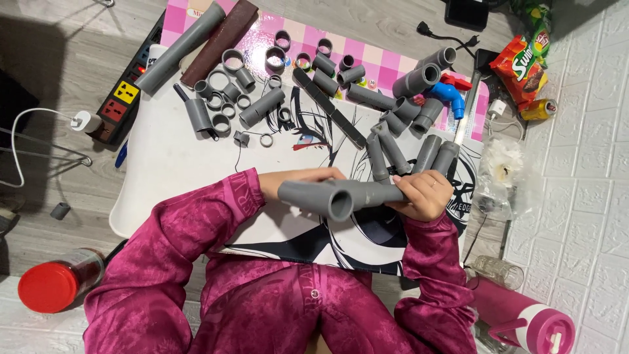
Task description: Joining various PVC pipe segments and connectors to build a structure.
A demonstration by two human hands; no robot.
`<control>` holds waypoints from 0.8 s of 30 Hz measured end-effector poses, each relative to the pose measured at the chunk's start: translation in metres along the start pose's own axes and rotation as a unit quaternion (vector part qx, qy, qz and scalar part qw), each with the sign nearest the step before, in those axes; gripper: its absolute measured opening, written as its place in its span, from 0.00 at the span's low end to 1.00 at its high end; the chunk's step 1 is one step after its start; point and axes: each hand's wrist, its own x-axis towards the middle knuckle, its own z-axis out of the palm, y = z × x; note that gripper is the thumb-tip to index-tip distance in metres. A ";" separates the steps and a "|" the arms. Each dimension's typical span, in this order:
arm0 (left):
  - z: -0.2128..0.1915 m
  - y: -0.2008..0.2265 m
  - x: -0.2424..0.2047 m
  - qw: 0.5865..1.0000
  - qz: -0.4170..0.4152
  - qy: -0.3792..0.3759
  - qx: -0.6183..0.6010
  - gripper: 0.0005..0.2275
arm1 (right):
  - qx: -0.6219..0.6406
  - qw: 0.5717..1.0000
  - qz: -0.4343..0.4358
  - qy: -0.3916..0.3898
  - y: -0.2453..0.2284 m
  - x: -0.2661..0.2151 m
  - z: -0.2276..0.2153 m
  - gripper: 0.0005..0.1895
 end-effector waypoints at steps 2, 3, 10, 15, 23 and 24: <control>-0.005 -0.017 -0.009 0.999 -0.026 -0.031 0.016 0.28 | -0.007 1.000 -0.021 0.007 0.000 0.003 0.000 0.15; -0.008 -0.025 -0.013 0.994 -0.066 -0.077 0.039 0.30 | -0.014 0.999 -0.025 0.020 0.000 0.003 0.000 0.14; 0.003 -0.009 -0.007 0.949 -0.230 -0.201 0.075 0.30 | -0.057 0.998 -0.013 0.035 -0.009 0.020 -0.002 0.04; 0.004 -0.020 -0.007 0.956 -0.233 -0.164 0.074 0.27 | -0.078 0.996 0.000 0.041 -0.005 0.015 0.000 0.03; 0.000 -0.003 -0.004 0.972 -0.201 -0.069 -0.099 0.21 | -0.102 0.991 0.066 0.048 -0.007 0.014 -0.006 0.08; 0.000 0.003 -0.004 0.978 -0.180 -0.049 -0.093 0.22 | -0.107 0.991 0.069 0.049 -0.007 0.012 -0.007 0.09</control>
